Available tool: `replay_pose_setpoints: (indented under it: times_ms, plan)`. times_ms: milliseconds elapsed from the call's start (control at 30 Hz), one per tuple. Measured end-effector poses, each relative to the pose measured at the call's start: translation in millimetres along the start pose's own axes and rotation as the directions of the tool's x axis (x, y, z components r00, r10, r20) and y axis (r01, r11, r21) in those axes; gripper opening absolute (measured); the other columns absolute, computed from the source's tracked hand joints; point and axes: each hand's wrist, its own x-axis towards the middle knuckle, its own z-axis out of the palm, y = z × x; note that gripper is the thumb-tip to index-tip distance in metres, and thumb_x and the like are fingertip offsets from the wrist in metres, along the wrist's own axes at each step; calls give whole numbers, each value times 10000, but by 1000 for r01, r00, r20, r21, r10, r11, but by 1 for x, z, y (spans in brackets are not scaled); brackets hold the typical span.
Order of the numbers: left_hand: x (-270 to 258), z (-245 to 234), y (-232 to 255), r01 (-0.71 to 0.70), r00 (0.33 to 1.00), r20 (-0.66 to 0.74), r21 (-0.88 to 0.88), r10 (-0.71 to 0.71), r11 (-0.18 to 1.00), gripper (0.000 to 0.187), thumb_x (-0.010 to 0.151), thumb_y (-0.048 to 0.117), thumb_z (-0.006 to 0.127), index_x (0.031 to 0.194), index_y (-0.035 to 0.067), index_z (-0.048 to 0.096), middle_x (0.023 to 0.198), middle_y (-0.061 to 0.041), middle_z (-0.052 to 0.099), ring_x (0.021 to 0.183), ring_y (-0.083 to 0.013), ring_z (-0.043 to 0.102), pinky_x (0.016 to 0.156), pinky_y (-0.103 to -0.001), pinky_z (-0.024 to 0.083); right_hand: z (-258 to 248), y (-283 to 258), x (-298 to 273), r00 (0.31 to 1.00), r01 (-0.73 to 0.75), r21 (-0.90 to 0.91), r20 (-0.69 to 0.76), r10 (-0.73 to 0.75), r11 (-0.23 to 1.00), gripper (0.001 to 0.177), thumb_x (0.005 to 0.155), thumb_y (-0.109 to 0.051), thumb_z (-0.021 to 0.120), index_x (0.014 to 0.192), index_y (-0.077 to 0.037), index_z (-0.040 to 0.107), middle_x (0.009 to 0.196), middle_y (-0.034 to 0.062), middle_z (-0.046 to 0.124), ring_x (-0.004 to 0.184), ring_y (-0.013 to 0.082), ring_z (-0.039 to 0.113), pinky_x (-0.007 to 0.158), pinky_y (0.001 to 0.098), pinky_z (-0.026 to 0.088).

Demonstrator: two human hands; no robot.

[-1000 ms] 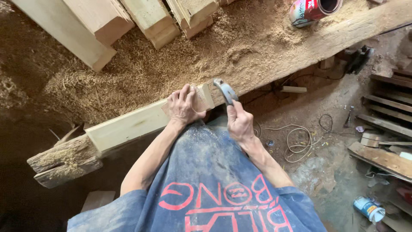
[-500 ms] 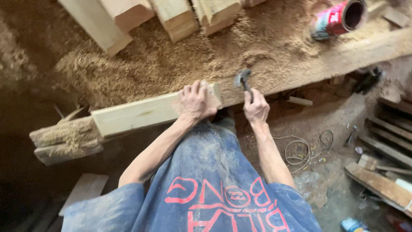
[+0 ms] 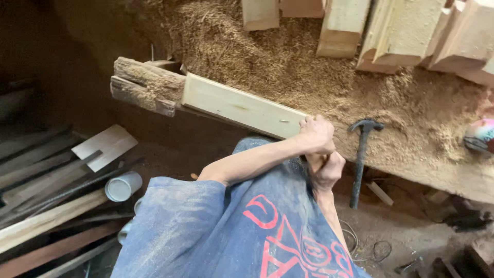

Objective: The person applies a substance from cans to small wooden blocks and hammers them onto the end of a longer board.

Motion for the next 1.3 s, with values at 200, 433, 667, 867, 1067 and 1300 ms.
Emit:
replay_pose_setpoints:
  times_ms: [200,433,667,867,1067,1300]
  plan:
    - [46,16,-80,-519,792,-564,-423,233,743,457,744,176,660,1187,86,724,1178,-161,726,1098,-337,680,967,-420,538,-26,-4,-14,799,-582,218,-25,601,783,385,949,-102,790,1272,76,679,1191,176,755,1031,282,754,889,374,604]
    - [32,48,-99,-672,676,-327,96,661,734,1193,567,337,914,1554,41,312,1540,-196,432,1402,-399,416,1170,-504,356,-1,10,-24,784,-600,128,-100,613,789,252,892,-114,846,1085,10,741,985,140,764,852,254,757,768,353,597]
    - [41,60,-93,-772,575,-306,104,759,627,1278,578,429,950,1574,22,261,1545,-173,433,1422,-373,432,1204,-517,308,3,-11,-18,894,-427,17,-144,424,904,394,821,-44,797,1175,69,666,1103,204,710,988,375,686,881,431,590]
    - [53,77,-103,-732,510,-309,332,802,594,1094,704,367,911,1571,45,327,1587,-115,438,1392,-318,466,1154,-479,348,12,-6,-29,865,-481,44,-140,482,875,415,859,-136,828,1193,61,680,1126,201,726,1031,353,705,898,417,611]
    - [58,79,-103,-716,513,-294,372,807,591,1102,641,378,907,1529,78,325,1532,-122,464,1336,-325,471,1102,-473,342,8,1,-33,871,-467,119,-111,479,876,440,856,-199,846,1177,57,686,1105,186,734,1017,330,711,874,422,619]
    - [48,74,-84,-699,554,-362,287,749,655,1152,678,374,925,1553,51,249,1435,-176,508,1307,-338,496,1103,-487,342,-8,8,-29,897,-421,198,-55,438,886,430,851,-97,825,1218,40,647,1133,181,718,1026,345,703,890,414,609]
